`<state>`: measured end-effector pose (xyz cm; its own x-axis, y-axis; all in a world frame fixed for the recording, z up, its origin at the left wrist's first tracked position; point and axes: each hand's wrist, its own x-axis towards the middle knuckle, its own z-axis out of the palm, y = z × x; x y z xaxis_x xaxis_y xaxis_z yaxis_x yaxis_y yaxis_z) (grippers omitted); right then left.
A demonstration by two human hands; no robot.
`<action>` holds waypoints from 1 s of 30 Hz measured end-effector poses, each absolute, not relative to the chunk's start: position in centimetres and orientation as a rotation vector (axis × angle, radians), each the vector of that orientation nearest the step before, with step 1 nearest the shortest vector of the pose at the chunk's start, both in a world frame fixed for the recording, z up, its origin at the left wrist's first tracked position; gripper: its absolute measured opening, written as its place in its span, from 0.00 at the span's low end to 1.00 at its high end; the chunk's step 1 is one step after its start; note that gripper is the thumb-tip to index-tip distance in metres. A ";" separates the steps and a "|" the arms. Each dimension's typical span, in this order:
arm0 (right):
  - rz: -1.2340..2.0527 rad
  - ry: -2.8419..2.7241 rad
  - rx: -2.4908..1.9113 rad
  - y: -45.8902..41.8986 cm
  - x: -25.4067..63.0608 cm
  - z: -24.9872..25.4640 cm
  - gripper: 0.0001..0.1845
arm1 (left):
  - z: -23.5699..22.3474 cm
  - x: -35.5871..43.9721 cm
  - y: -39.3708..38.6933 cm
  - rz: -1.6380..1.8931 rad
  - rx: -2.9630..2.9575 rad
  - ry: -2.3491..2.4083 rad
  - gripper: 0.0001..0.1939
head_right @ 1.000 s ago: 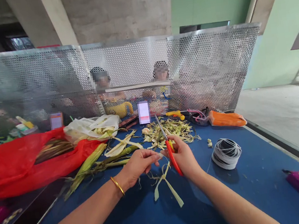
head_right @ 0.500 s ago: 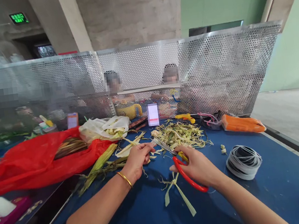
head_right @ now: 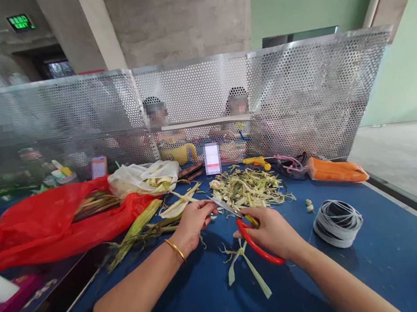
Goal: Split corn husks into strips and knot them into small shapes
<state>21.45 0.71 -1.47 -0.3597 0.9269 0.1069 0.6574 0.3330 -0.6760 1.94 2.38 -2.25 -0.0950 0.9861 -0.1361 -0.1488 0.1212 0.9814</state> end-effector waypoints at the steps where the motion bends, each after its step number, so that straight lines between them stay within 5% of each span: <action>1: 0.748 -2.122 -1.383 0.8 21.5 -1.6 0.22 | -2.3 1.9 2.4 1.251 0.960 1.234 0.09; 12: 0.694 -2.119 -1.380 1.4 21.6 -2.7 0.22 | -2.4 1.7 2.7 1.254 0.952 1.219 0.09; 22: -0.165 -2.398 -1.865 3.1 24.5 -2.4 0.20 | 0.3 1.8 1.0 1.150 0.769 1.057 0.02; 30: 0.153 -2.349 -1.593 2.5 24.1 -1.7 0.14 | 1.2 2.7 -0.5 1.185 0.698 0.917 0.05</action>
<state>24.11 2.53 -1.69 -0.3416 0.9216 0.1845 0.8899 0.3803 -0.2519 2.71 -0.49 1.20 0.1110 0.9679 -0.2253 -0.4613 0.2510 0.8510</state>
